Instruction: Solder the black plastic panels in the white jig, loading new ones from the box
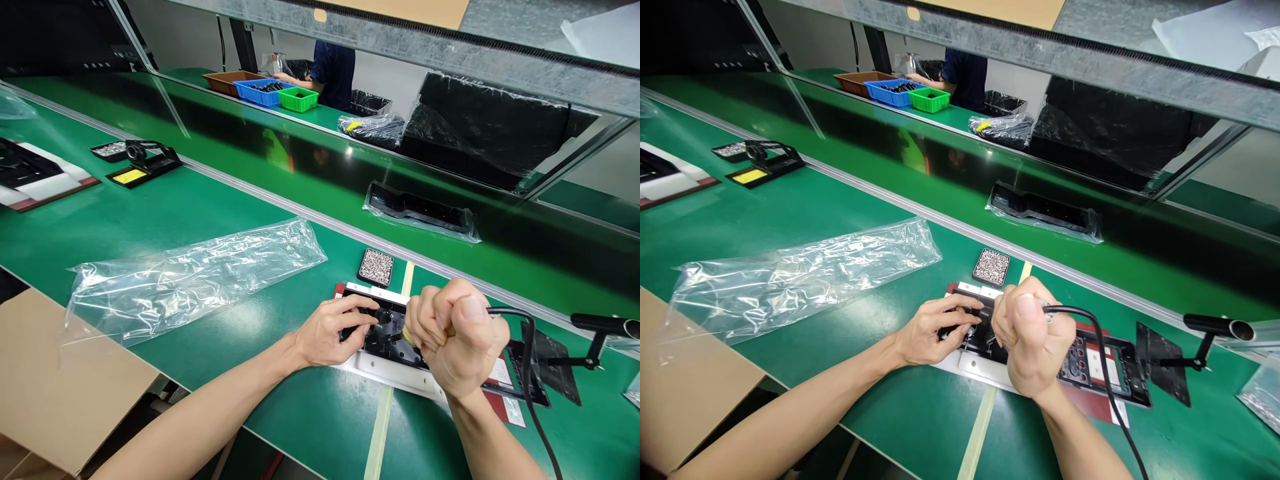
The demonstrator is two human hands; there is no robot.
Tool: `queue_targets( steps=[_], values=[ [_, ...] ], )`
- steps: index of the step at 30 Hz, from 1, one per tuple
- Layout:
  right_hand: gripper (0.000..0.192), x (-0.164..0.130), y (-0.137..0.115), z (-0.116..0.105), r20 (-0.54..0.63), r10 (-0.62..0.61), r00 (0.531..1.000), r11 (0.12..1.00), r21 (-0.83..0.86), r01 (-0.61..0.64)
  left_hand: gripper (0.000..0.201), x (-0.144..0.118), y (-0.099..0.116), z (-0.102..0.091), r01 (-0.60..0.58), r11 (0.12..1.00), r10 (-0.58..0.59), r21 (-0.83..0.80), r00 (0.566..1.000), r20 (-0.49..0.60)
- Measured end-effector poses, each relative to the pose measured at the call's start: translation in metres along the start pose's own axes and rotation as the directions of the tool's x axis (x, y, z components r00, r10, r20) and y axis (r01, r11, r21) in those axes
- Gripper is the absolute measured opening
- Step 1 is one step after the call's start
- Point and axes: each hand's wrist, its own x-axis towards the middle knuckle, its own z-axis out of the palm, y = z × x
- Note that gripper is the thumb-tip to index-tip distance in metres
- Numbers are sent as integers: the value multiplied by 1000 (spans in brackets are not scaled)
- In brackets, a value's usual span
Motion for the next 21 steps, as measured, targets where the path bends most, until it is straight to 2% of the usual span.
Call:
queue_targets(
  steps=[21],
  values=[
    [46,0,0,0,-6,3,1000,999,-36,-3,23,1,0,-1,-12,1000,12,-3,1000,-1]
  ],
)
